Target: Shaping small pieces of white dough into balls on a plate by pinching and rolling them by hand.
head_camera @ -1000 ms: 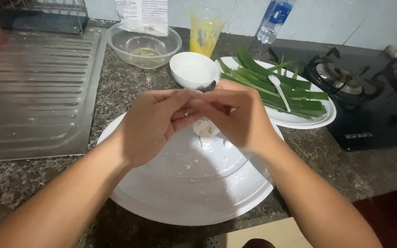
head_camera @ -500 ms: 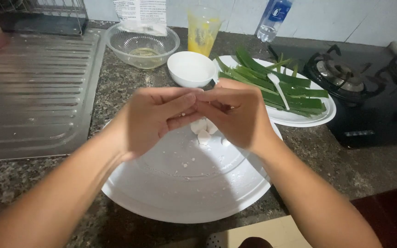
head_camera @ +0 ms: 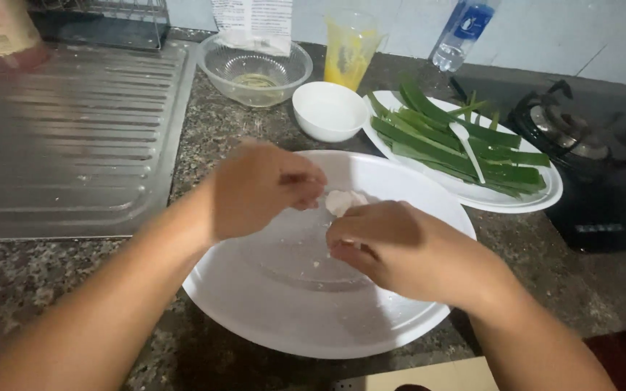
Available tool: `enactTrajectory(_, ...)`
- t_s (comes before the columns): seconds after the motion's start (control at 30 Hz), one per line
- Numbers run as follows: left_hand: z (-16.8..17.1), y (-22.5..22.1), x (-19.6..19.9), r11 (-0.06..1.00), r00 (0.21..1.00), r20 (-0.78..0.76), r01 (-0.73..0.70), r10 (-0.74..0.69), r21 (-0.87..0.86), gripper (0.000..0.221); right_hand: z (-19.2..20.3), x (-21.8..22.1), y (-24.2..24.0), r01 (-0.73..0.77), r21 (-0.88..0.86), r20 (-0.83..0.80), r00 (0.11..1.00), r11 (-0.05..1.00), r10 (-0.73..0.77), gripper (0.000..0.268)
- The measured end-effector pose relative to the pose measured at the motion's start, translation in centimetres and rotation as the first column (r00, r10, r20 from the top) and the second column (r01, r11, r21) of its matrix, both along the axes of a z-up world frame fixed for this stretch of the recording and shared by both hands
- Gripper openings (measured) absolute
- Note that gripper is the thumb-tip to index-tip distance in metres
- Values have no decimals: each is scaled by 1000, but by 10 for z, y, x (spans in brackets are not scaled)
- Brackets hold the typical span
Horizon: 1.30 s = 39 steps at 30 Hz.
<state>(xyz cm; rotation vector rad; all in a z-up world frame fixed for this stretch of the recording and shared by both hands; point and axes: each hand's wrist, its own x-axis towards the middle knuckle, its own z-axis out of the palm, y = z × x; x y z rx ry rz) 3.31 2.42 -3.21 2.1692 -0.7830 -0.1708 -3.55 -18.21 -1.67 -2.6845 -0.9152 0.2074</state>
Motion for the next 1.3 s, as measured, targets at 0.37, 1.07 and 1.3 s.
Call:
enactTrajectory(0.37,-19,-1,4,984,957,239,147,-167,101,23,-10,-6,0,-75,-91,153,984,993,88,30)
enactTrajectory(1.07,-12,4,8,997,960,268,79,-82,21,38,-10,5,8,-341,213,135,938,916,319,13)
enactTrajectory(1.3,-14,4,8,996,974,210,78,-84,40,39,-7,7,15,-362,344,141,932,867,333,5)
